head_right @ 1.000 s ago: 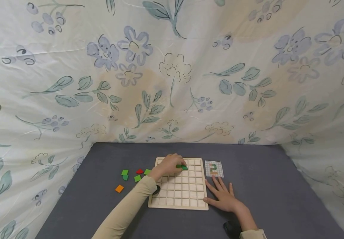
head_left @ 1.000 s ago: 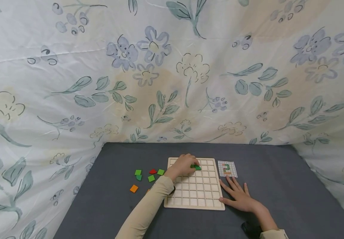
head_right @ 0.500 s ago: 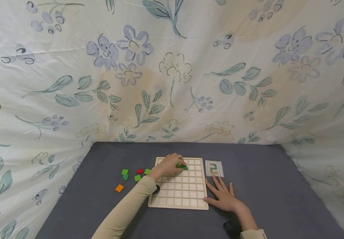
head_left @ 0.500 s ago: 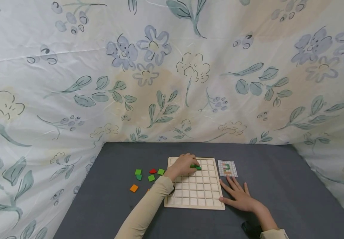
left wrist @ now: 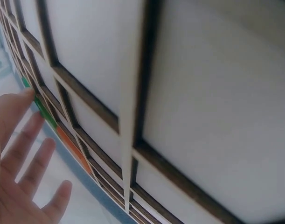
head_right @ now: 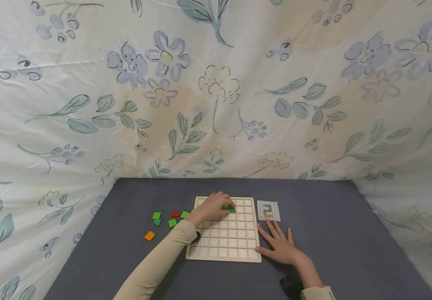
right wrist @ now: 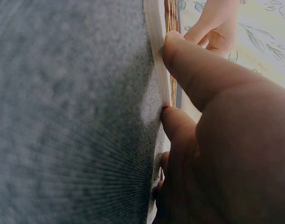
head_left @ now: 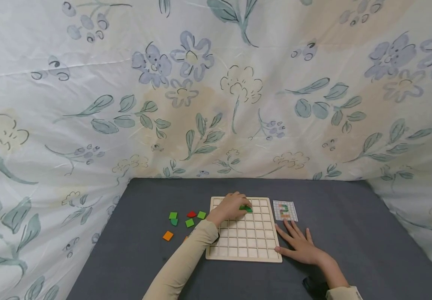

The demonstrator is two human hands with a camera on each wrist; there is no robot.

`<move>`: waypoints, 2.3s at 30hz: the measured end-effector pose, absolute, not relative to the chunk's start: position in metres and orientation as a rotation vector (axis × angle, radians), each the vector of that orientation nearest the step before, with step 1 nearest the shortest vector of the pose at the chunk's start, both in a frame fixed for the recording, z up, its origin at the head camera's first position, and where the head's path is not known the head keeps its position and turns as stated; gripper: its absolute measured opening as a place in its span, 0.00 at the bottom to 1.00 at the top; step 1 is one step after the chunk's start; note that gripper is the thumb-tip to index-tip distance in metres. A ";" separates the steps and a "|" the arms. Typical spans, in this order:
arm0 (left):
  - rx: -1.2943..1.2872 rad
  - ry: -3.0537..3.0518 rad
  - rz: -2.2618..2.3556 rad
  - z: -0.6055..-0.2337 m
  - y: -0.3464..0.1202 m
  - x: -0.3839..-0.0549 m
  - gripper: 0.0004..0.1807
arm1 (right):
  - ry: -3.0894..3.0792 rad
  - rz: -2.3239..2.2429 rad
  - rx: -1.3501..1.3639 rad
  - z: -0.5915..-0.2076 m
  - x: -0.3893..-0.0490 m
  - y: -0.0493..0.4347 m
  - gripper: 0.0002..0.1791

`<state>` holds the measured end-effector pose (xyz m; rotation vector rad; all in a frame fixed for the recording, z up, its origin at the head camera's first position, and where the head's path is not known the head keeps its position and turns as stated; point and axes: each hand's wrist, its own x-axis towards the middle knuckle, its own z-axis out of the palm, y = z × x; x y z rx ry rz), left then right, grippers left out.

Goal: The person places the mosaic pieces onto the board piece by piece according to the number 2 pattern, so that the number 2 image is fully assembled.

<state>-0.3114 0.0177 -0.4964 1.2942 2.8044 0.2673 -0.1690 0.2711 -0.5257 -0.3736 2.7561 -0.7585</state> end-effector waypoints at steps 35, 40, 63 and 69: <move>1.173 2.884 0.427 -0.487 -0.034 -0.305 0.17 | 2.750 -0.805 -0.413 -0.525 -0.165 0.269 0.41; 1.140 2.881 0.437 -0.486 -0.047 -0.306 0.16 | 2.742 -0.815 -0.419 -0.524 -0.165 0.269 0.41; 1.054 2.927 0.512 -0.483 -0.105 -0.302 0.18 | 2.752 -0.823 -0.417 -0.525 -0.167 0.270 0.41; 0.991 2.952 0.529 -0.484 -0.123 -0.298 0.18 | 2.758 -0.873 -0.457 -0.529 -0.165 0.271 0.40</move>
